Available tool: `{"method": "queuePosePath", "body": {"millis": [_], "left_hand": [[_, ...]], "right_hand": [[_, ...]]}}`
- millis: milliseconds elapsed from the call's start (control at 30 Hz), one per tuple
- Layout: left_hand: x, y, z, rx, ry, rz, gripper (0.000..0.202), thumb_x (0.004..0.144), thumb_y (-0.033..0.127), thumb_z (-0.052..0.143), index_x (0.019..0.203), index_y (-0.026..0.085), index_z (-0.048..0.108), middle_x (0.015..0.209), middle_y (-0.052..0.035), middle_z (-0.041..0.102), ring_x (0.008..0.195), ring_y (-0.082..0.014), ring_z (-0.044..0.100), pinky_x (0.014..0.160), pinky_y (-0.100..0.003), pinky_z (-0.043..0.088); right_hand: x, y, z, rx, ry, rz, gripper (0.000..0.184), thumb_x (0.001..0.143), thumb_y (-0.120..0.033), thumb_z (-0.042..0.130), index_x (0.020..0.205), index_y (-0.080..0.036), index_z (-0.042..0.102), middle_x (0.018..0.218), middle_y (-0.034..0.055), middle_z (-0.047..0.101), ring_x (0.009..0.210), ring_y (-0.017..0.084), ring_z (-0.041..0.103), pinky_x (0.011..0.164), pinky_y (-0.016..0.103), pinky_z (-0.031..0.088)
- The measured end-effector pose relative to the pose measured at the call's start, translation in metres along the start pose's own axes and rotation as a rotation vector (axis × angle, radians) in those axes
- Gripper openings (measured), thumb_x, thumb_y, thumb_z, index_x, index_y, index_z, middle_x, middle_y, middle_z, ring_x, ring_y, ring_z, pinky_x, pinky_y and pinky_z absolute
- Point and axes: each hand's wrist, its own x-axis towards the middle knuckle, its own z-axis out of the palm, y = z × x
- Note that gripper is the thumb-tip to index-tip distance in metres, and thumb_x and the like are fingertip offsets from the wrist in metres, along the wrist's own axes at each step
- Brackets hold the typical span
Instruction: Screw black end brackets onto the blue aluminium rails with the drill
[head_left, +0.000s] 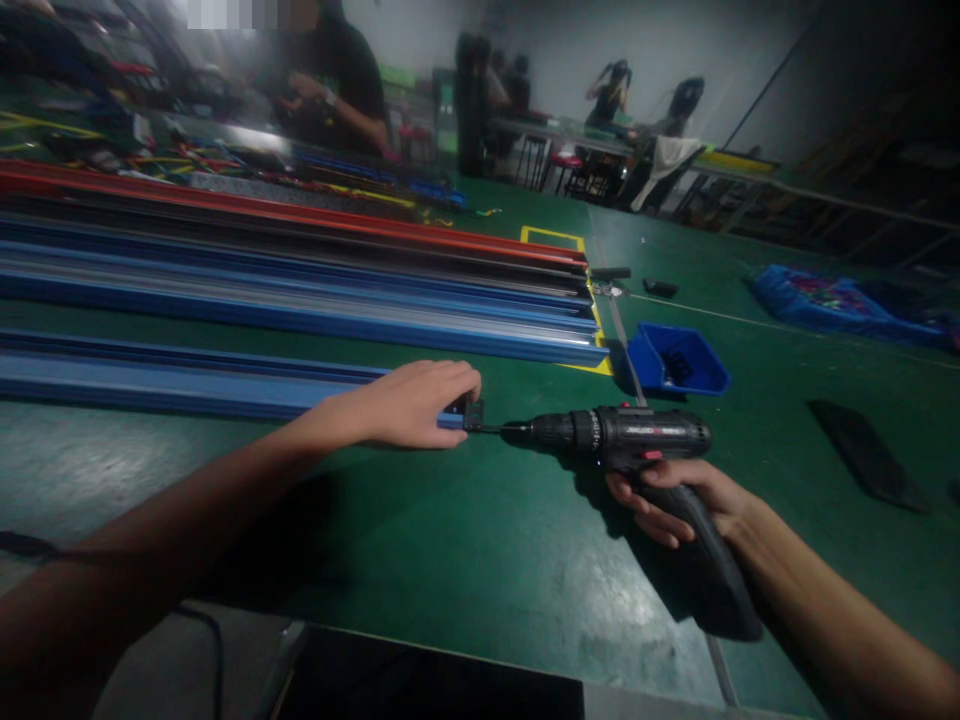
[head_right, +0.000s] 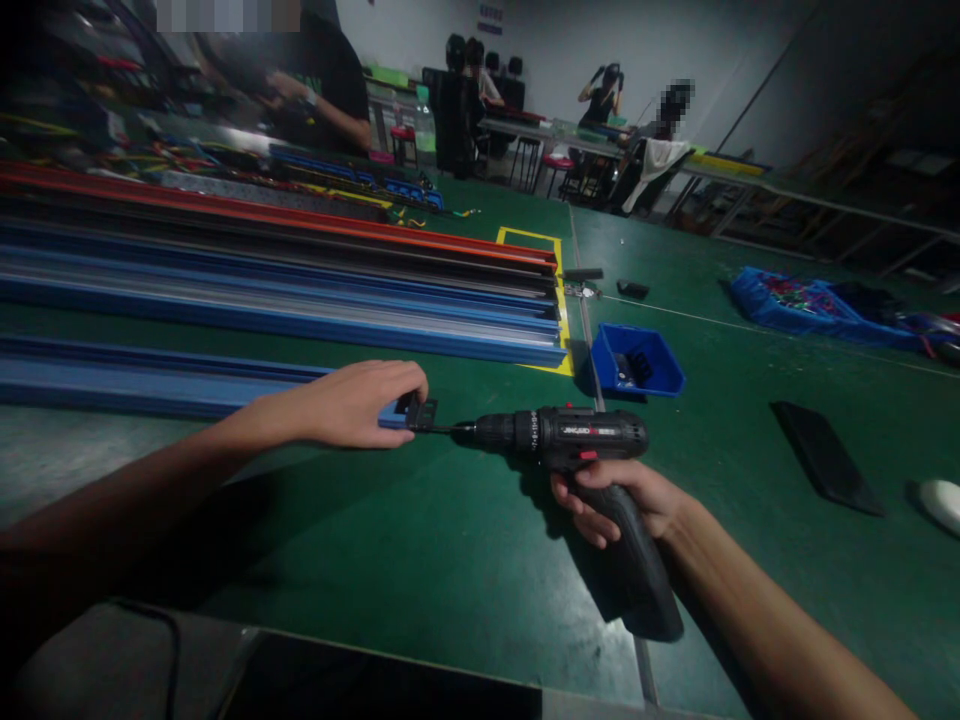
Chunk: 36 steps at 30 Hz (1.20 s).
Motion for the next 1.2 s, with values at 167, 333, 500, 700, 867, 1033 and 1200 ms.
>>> {"method": "queuePosePath", "body": {"millis": [167,333,500,700,867,1033,1200], "left_hand": [[-0.0004,-0.0005,0.0004,0.007,0.004,-0.001,0.029,0.084,0.039,0.068,0.105,0.023,0.055,0.104,-0.0024,0.063,0.095,-0.0216,0.060,0.081,-0.034,0.042],[0.0003,-0.0011,0.0013,0.007,0.000,0.007,0.029,0.085,0.041,0.066,0.105,0.022,0.056,0.104,-0.0037,0.064,0.095,-0.0223,0.060,0.081,-0.034,0.042],[0.0004,0.0000,0.0000,0.003,0.004,0.002,0.029,0.084,0.040,0.067,0.104,0.023,0.056,0.104,-0.0028,0.063,0.094,-0.0215,0.060,0.081,-0.034,0.042],[-0.0002,0.0001,-0.0003,0.000,0.006,0.006,0.029,0.085,0.041,0.067,0.104,0.023,0.056,0.105,-0.0037,0.064,0.095,-0.0229,0.060,0.081,-0.035,0.042],[-0.0003,-0.0019,0.0010,-0.001,0.009,0.011,0.029,0.085,0.041,0.067,0.105,0.023,0.056,0.104,-0.0042,0.064,0.094,-0.0225,0.060,0.080,-0.035,0.042],[0.0000,-0.0013,0.0006,0.002,0.009,0.010,0.030,0.084,0.041,0.067,0.105,0.023,0.056,0.104,-0.0040,0.063,0.096,-0.0229,0.060,0.082,-0.035,0.043],[-0.0002,0.0006,-0.0004,0.005,0.000,0.005,0.028,0.085,0.040,0.067,0.104,0.023,0.055,0.104,-0.0035,0.063,0.095,-0.0227,0.059,0.082,-0.035,0.043]], "right_hand": [[0.0006,-0.0012,0.0017,-0.013,0.001,0.004,0.027,0.099,-0.024,0.057,0.106,-0.002,0.071,0.083,0.0049,0.065,0.046,0.004,0.055,0.059,0.021,0.060],[0.0001,-0.0011,0.0008,-0.025,0.011,0.007,0.027,0.098,-0.025,0.058,0.106,-0.003,0.071,0.083,0.0045,0.065,0.045,0.004,0.054,0.058,0.021,0.059],[-0.0013,-0.0013,0.0007,-0.030,0.056,0.034,0.028,0.096,-0.026,0.060,0.106,-0.002,0.071,0.084,0.0058,0.065,0.043,0.004,0.052,0.056,0.021,0.058],[-0.0002,-0.0001,-0.0008,-0.045,0.059,0.009,0.031,0.094,-0.027,0.060,0.106,0.000,0.071,0.084,0.0083,0.066,0.041,0.005,0.051,0.052,0.022,0.056],[0.0007,-0.0005,-0.0002,-0.059,0.041,0.005,0.030,0.096,-0.026,0.057,0.107,-0.001,0.071,0.084,0.0078,0.065,0.042,0.004,0.050,0.054,0.021,0.057],[0.0005,0.0004,-0.0013,-0.074,0.013,-0.018,0.030,0.097,-0.028,0.056,0.107,-0.003,0.069,0.086,0.0073,0.064,0.042,0.004,0.049,0.055,0.019,0.058],[-0.0003,0.0003,-0.0027,-0.052,0.026,-0.003,0.030,0.097,-0.028,0.058,0.108,-0.003,0.069,0.086,0.0076,0.065,0.042,0.004,0.050,0.056,0.021,0.058]]}}
